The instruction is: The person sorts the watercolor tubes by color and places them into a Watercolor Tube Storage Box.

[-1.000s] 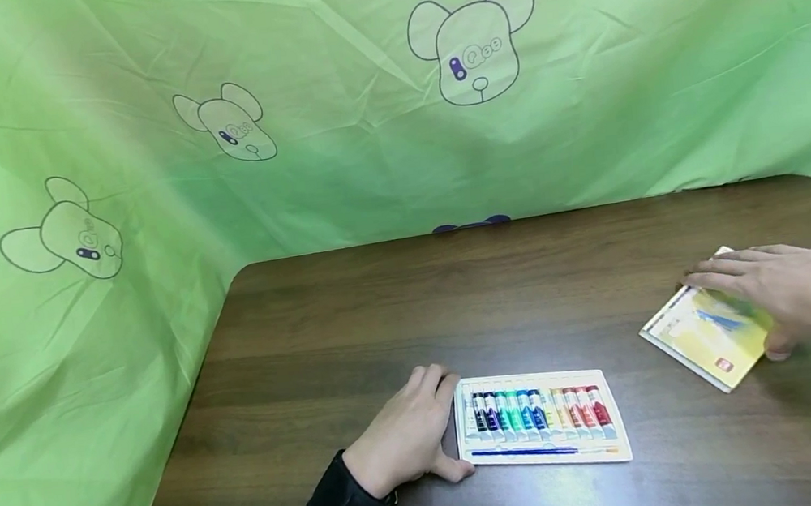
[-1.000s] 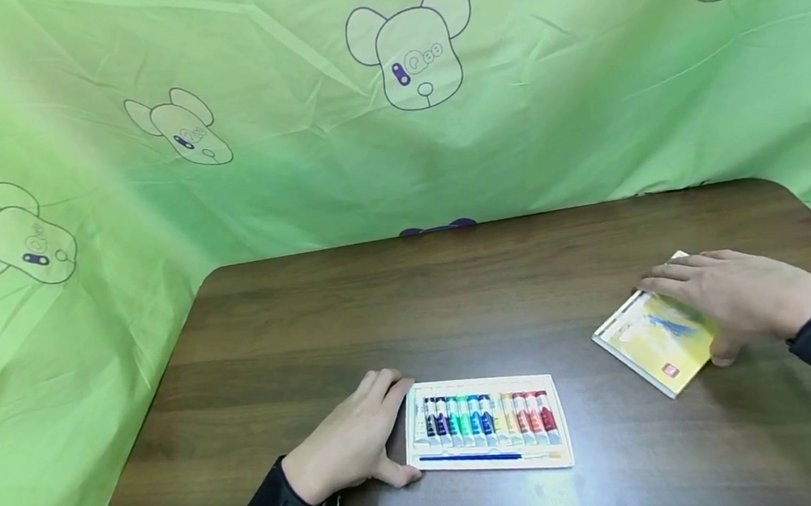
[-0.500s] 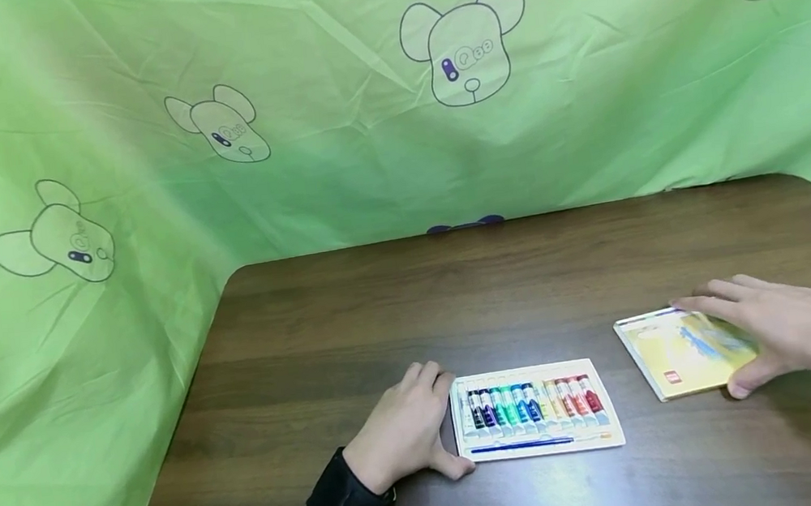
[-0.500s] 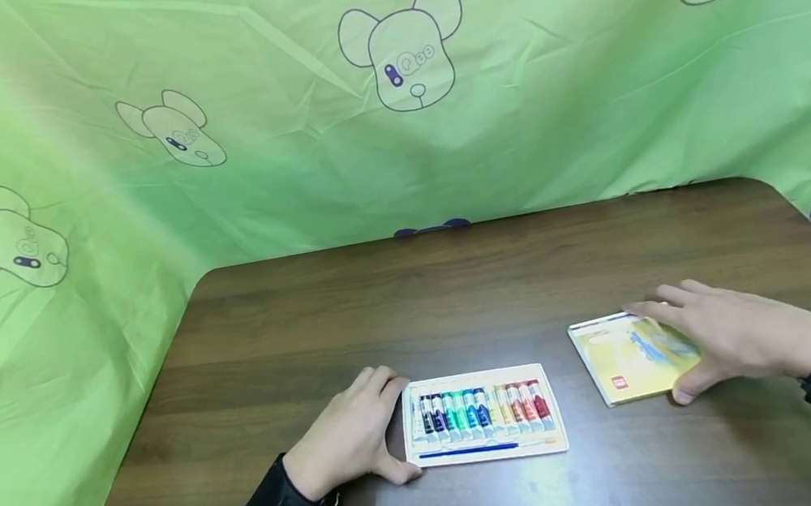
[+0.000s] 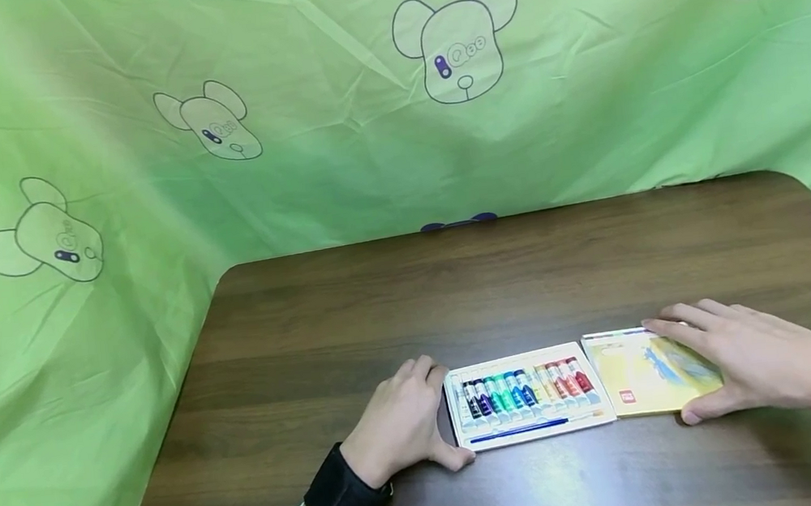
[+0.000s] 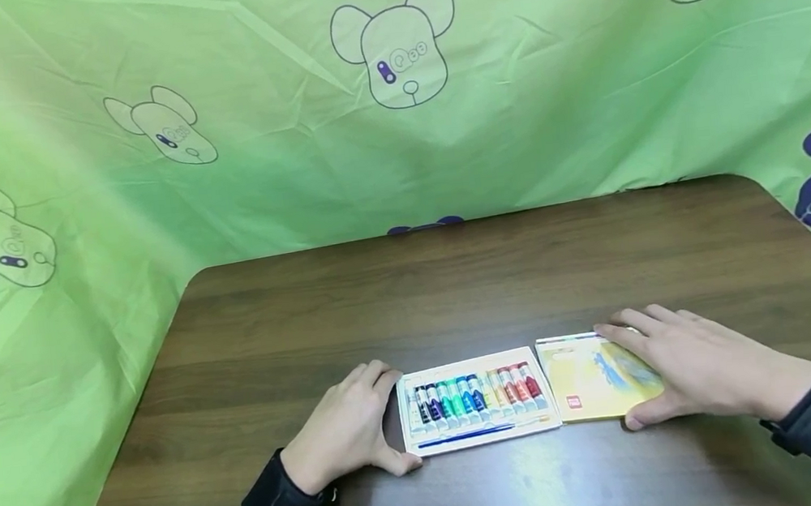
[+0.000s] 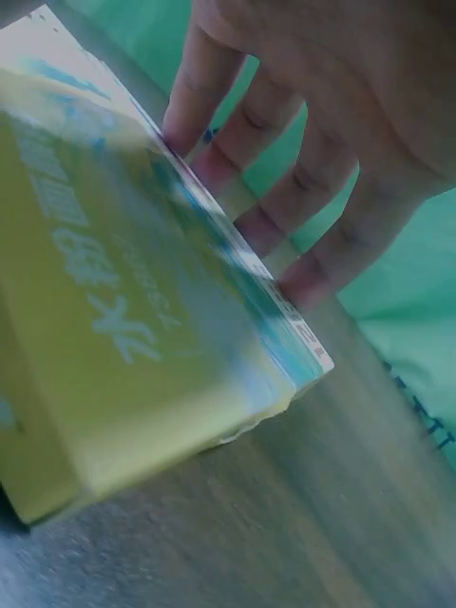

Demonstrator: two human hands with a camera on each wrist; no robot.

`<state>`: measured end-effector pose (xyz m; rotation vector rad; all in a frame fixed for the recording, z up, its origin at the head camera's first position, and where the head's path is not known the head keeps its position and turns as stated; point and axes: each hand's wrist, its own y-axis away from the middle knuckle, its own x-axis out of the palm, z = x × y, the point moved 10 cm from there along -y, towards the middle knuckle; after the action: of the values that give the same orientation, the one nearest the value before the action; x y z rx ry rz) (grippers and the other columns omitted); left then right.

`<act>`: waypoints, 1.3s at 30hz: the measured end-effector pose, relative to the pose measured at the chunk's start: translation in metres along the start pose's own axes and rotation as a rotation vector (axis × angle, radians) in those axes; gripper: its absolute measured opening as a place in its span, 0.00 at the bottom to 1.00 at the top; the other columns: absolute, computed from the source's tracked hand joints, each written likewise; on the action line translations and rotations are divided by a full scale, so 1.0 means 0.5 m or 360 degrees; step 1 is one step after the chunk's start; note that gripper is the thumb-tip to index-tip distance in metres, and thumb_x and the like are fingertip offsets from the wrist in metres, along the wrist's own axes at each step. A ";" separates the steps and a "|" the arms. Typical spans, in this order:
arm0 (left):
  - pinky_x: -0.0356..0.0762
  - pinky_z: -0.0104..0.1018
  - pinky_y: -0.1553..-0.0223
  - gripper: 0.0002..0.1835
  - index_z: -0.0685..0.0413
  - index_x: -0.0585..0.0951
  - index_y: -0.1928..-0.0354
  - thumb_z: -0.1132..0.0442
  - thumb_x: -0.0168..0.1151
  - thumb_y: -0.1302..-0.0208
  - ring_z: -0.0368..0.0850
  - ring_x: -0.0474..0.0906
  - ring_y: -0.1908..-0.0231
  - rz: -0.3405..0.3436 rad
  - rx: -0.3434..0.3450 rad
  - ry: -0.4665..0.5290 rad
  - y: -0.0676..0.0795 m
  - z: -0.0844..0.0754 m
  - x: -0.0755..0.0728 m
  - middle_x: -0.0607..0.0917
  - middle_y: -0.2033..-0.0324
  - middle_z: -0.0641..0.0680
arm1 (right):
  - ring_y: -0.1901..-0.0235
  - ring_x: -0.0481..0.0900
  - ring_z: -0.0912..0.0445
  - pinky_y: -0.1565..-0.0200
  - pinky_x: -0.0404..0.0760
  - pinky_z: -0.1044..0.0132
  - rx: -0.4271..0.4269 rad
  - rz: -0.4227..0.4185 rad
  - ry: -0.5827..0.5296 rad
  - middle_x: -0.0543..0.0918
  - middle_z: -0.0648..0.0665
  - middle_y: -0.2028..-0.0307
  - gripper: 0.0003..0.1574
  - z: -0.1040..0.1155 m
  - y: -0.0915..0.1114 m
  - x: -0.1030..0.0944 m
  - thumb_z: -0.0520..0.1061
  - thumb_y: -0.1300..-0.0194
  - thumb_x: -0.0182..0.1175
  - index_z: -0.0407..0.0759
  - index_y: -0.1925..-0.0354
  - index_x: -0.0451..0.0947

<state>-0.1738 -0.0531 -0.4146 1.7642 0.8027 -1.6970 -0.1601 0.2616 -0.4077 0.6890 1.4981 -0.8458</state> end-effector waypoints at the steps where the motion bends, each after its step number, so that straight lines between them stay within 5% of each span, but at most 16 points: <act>1: 0.88 0.36 0.60 0.52 0.56 0.84 0.43 0.23 0.76 0.63 0.44 0.80 0.54 -0.0002 -0.0003 0.0003 0.001 0.001 -0.001 0.85 0.50 0.52 | 0.50 0.80 0.49 0.54 0.82 0.44 0.0003 0.0001 0.0000 0.83 0.47 0.45 0.71 0.003 0.001 -0.001 0.90 0.67 0.70 0.44 0.37 0.80; 10: 0.87 0.35 0.60 0.52 0.57 0.84 0.45 0.22 0.76 0.63 0.43 0.79 0.55 -0.0011 0.0016 0.0012 0.006 -0.002 -0.001 0.85 0.51 0.51 | 0.51 0.82 0.46 0.58 0.83 0.43 0.0076 -0.0060 -0.0020 0.83 0.44 0.47 0.69 0.034 0.008 -0.008 0.89 0.65 0.70 0.43 0.39 0.81; 27: 0.86 0.35 0.54 0.54 0.57 0.81 0.40 0.26 0.80 0.64 0.42 0.77 0.52 0.0022 -0.0054 0.0005 0.002 -0.006 0.007 0.83 0.48 0.51 | 0.53 0.81 0.52 0.57 0.83 0.53 -0.0088 -0.0278 -0.0085 0.83 0.50 0.49 0.67 0.018 -0.001 -0.009 0.85 0.71 0.78 0.44 0.42 0.83; 34: 0.84 0.36 0.49 0.53 0.58 0.80 0.39 0.29 0.81 0.63 0.43 0.76 0.52 0.0047 -0.0069 0.0018 0.001 -0.009 0.008 0.81 0.48 0.51 | 0.51 0.81 0.52 0.50 0.74 0.70 -0.0109 -0.0276 -0.0120 0.82 0.50 0.48 0.67 0.016 -0.001 -0.007 0.84 0.70 0.78 0.43 0.40 0.82; 39: 0.83 0.37 0.44 0.54 0.59 0.79 0.36 0.32 0.82 0.61 0.44 0.76 0.49 0.0074 -0.0093 0.0085 0.002 -0.012 0.012 0.81 0.45 0.52 | 0.49 0.81 0.51 0.55 0.82 0.54 -0.0123 -0.0238 -0.0105 0.81 0.49 0.45 0.68 0.019 0.001 0.001 0.85 0.67 0.76 0.45 0.37 0.80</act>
<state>-0.1692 -0.0490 -0.4202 1.7818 0.8195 -1.5865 -0.1546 0.2541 -0.4083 0.4925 1.5283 -0.9099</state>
